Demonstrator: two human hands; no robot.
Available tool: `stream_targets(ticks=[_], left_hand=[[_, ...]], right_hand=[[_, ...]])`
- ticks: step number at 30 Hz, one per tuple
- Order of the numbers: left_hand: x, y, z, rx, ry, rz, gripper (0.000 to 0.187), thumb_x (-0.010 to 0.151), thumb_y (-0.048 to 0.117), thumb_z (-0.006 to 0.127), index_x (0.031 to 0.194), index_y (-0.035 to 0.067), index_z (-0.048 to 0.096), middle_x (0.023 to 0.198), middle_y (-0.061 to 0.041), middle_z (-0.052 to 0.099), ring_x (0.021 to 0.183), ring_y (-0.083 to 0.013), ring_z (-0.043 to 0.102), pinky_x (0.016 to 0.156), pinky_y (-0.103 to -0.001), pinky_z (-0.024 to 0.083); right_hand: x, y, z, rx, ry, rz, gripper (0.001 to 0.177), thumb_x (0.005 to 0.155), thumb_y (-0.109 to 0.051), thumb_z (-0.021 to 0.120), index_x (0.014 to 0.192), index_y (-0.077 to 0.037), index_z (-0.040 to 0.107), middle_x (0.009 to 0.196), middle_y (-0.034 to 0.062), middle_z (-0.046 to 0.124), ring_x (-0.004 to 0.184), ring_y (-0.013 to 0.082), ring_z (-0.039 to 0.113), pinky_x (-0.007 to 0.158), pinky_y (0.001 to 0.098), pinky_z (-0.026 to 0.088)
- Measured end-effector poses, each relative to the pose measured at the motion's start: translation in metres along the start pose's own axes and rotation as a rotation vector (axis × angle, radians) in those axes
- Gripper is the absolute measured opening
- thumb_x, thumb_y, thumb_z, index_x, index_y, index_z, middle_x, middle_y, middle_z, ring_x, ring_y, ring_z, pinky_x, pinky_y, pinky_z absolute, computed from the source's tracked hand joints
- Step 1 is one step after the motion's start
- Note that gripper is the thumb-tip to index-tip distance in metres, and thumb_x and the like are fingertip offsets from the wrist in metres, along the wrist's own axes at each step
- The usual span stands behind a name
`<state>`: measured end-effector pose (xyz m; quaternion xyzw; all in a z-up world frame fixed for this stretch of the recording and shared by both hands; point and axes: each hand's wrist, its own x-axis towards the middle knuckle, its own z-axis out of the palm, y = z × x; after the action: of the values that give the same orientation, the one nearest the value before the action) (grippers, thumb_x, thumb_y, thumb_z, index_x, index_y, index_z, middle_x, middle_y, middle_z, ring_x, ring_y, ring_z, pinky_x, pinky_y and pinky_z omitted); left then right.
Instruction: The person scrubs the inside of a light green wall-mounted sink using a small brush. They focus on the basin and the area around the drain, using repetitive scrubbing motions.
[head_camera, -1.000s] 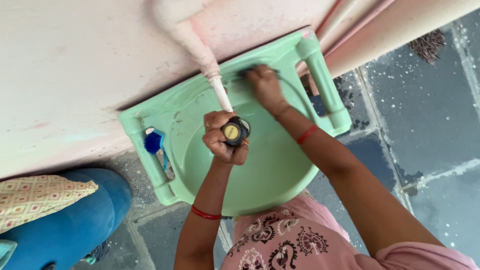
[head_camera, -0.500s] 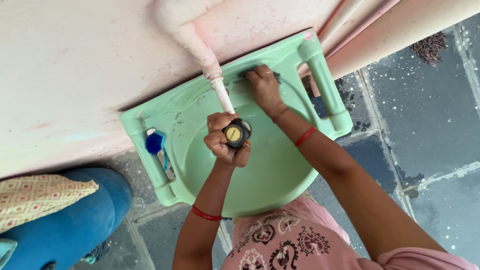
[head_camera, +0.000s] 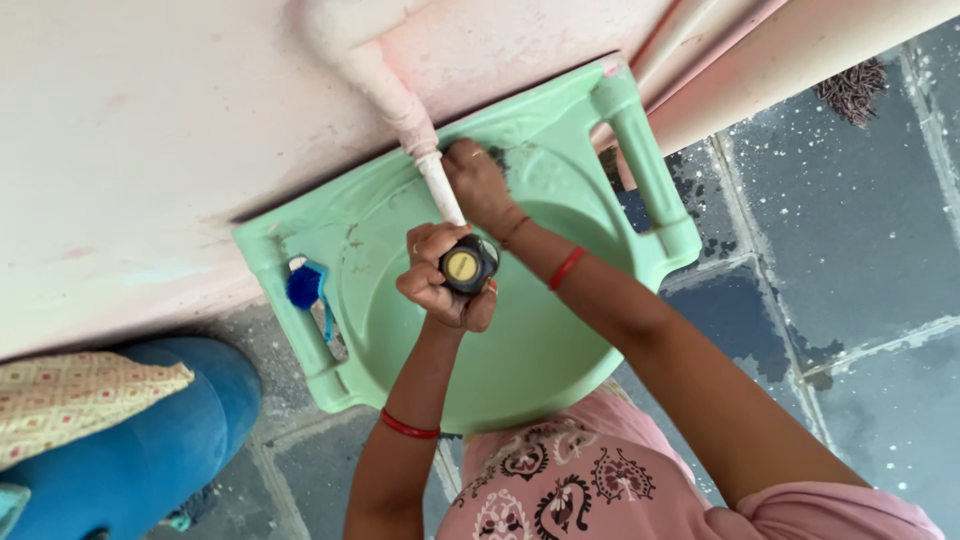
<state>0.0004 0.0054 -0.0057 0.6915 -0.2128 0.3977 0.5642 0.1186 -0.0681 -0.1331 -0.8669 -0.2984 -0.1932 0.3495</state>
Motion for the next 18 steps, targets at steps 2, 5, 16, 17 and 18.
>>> stream_targets(ticks=[2, 5, 16, 17, 18], left_hand=[[-0.001, 0.003, -0.002, 0.043, -0.008, -0.006, 0.054, 0.069, 0.006, 0.058, 0.109, 0.016, 0.023, 0.108, -0.021, 0.065, 0.089, -0.0302, 0.061, 0.093, -0.05, 0.037], [-0.002, -0.001, -0.003, 0.004, -0.008, 0.007, 0.055, 0.068, 0.006, 0.06, 0.108, 0.017, 0.024, 0.106, -0.019, 0.064, 0.089, -0.0322, 0.062, 0.093, -0.049, 0.038], [0.002, -0.002, -0.002, 0.009, -0.019, 0.026, 0.057, 0.064, 0.004, 0.057, 0.109, 0.017, 0.024, 0.106, -0.021, 0.065, 0.088, -0.0308, 0.059, 0.092, -0.049, 0.038], [0.0, -0.001, -0.003, 0.004, -0.018, 0.022, 0.057, 0.064, 0.003, 0.058, 0.109, 0.017, 0.024, 0.106, -0.021, 0.065, 0.088, -0.0316, 0.058, 0.092, -0.049, 0.038], [0.0, -0.001, -0.003, 0.002, -0.021, 0.012, 0.057, 0.065, 0.003, 0.056, 0.109, 0.017, 0.024, 0.106, -0.021, 0.065, 0.087, -0.0307, 0.056, 0.092, -0.049, 0.038]], right_hand=[[-0.005, 0.009, -0.005, -0.035, 0.05, 0.0, 0.018, 0.082, -0.003, 0.07, 0.1, -0.002, 0.072, 0.096, 0.0165, 0.063, 0.094, 0.0331, 0.061, 0.081, 0.0431, 0.054], [-0.03, 0.027, -0.044, -0.08, 0.096, 0.127, 0.021, 0.082, -0.005, 0.071, 0.103, -0.004, 0.075, 0.094, 0.0147, 0.063, 0.092, 0.0331, 0.061, 0.078, 0.0444, 0.052], [-0.012, 0.013, -0.031, -0.016, 0.098, 0.045, 0.022, 0.082, -0.005, 0.075, 0.103, -0.006, 0.074, 0.098, 0.0125, 0.063, 0.093, 0.032, 0.062, 0.079, 0.0428, 0.053], [-0.022, 0.021, -0.045, -0.047, 0.088, 0.134, 0.021, 0.08, -0.009, 0.079, 0.1, -0.006, 0.074, 0.094, 0.0128, 0.063, 0.09, 0.0332, 0.061, 0.077, 0.0449, 0.052], [-0.019, 0.028, -0.052, -0.076, 0.085, 0.204, 0.021, 0.079, -0.012, 0.082, 0.097, -0.006, 0.075, 0.09, 0.013, 0.062, 0.087, 0.0345, 0.061, 0.074, 0.047, 0.05]])
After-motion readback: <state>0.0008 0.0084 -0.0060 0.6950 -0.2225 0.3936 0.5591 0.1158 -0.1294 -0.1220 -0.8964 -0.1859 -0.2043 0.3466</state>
